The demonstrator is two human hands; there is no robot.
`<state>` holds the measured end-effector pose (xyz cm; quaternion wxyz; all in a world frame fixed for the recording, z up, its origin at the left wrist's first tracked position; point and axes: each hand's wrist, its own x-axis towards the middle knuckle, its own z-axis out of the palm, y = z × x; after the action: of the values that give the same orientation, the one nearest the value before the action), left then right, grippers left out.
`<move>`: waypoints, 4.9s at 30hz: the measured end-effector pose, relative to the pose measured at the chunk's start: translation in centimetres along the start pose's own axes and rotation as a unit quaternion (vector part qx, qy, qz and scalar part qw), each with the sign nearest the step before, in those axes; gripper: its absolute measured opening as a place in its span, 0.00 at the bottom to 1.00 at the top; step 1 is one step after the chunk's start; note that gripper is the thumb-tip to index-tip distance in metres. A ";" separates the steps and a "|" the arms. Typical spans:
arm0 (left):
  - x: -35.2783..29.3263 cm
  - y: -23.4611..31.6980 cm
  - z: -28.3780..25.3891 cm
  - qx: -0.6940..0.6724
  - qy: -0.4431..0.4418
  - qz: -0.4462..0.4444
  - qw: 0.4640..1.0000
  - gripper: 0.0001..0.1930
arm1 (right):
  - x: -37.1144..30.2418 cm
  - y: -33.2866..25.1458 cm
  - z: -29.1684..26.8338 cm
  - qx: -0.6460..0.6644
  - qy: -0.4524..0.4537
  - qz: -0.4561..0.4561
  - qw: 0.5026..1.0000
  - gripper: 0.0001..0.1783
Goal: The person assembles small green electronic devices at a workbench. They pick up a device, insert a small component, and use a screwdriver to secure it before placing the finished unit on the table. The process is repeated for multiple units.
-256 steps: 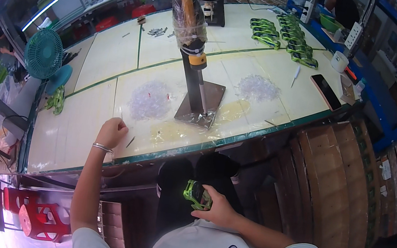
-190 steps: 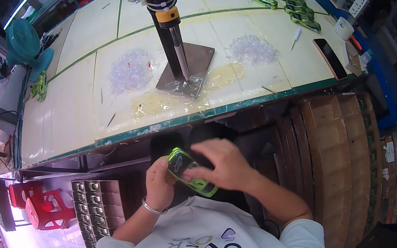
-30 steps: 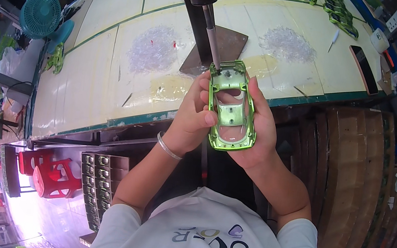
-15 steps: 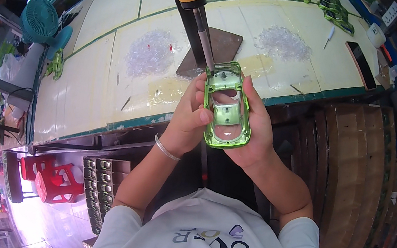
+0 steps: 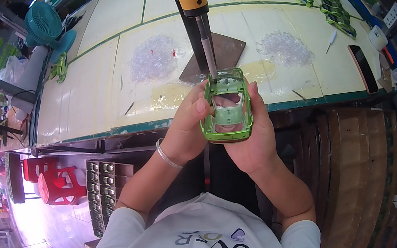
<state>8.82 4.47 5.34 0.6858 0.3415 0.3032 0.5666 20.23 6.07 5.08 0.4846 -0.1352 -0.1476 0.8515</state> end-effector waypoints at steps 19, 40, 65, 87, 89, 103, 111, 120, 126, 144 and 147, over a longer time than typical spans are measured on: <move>0.2 -1.6 -1.2 0.114 0.050 0.055 0.991 0.51 | 1.4 -0.1 -1.7 0.009 0.003 0.045 0.999 0.26; -2.3 -1.5 0.0 0.147 0.006 0.106 0.983 0.57 | 3.6 -2.4 -4.6 0.165 -0.215 0.242 0.932 0.29; -2.6 -1.2 0.3 0.104 -0.049 0.099 0.988 0.60 | 3.4 -3.3 -4.4 0.173 -0.195 0.266 0.928 0.31; -6.3 -4.3 -5.4 0.207 0.021 0.067 0.976 0.30 | -2.8 -1.4 -7.3 0.024 -0.035 0.233 0.972 0.29; -6.8 -3.1 -7.3 0.347 0.074 0.156 0.922 0.17 | -4.3 -3.4 -7.8 0.039 -0.018 0.205 0.978 0.30; -9.9 -0.4 -12.7 0.293 0.325 0.193 0.878 0.04 | 13.5 -27.2 -13.4 -0.817 0.216 -0.234 0.481 0.23; -12.2 1.7 -15.4 0.346 0.400 0.204 0.824 0.04 | 20.8 -25.3 -13.3 -0.921 0.198 -0.247 0.226 0.23; -8.5 13.1 -26.0 0.722 0.381 0.276 0.508 0.18 | 11.7 -22.0 -14.3 -0.771 0.214 -0.337 0.497 0.18; -5.5 22.5 -38.5 0.840 0.439 0.094 0.306 0.36 | 2.4 -16.5 -17.4 -0.689 0.295 -0.350 0.562 0.14; -1.4 26.0 -43.6 0.766 0.526 -0.101 0.356 0.35 | 1.6 -13.6 -15.7 -0.750 0.234 -0.461 0.413 0.02; -1.7 25.4 -41.6 0.773 0.514 -0.094 0.360 0.33 | 1.6 -13.6 -15.7 -0.746 0.235 -0.463 0.416 0.02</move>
<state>-39.33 11.10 1.77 -0.1193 0.3332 0.9317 0.0810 35.97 15.98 -4.28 0.5296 -0.5498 -0.6458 -0.0117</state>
